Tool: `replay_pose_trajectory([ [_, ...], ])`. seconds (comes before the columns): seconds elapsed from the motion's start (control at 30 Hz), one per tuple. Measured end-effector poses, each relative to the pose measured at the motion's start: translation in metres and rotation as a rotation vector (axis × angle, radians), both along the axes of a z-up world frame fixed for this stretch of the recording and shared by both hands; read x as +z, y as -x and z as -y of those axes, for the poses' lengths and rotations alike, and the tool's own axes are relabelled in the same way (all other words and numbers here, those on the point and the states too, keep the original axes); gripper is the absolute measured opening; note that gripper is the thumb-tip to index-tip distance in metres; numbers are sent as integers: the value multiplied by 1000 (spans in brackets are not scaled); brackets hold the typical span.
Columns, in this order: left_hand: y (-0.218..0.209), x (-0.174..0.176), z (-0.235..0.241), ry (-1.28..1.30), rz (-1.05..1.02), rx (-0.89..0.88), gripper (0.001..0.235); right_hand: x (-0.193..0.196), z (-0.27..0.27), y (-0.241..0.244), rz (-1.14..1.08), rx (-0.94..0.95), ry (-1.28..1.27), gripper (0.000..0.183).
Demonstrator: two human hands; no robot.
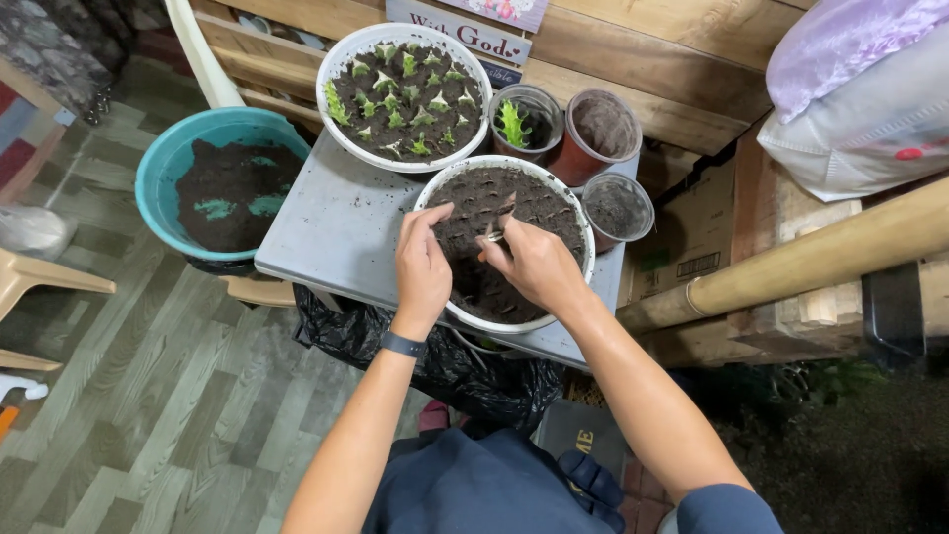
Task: The person prepares soil in a white pot by pressing it down with their hands. They then use a small knife to create a grid of shallow grooves in the soil surface, preparing it for planting.
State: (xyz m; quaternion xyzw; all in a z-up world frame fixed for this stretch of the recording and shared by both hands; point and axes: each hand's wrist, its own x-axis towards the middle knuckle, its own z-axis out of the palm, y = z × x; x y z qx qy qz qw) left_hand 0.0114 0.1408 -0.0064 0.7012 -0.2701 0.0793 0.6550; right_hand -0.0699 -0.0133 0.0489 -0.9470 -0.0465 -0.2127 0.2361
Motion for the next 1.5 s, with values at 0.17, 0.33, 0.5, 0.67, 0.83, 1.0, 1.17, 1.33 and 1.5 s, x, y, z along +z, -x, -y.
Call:
replay_pose_trajectory([
  [0.17, 5, -10, -20, -142, 70, 12, 50, 5, -2, -4, -46, 36, -1, 22],
  [0.33, 3, -23, -23, -252, 85, -26, 54, 7, -14, -8, -57, 29, -75, 23],
  [0.5, 3, -30, -22, -231, 71, -10, 53, -3, -13, -11, -50, 38, -58, 23],
  [0.67, 5, -28, -22, -191, 53, -7, 51, -8, -17, -12, -8, 48, -70, 23],
  [0.83, 4, -30, -22, -160, 33, -8, 53, -9, -21, -15, -20, 56, -64, 22],
  [1.0, 3, -34, -21, -142, 28, 17, 52, -9, -28, -16, 9, 80, -19, 24],
  [1.17, 3, -39, -19, -113, 36, 27, 51, -5, -35, -18, 0, 99, -57, 25],
  [1.33, 2, -45, -19, -53, 15, 19, 53, -1, -37, -20, -34, 98, -103, 23],
  [1.5, -2, -48, -25, -60, -30, -33, 49, -22, -35, -21, -22, 100, -73, 24],
])
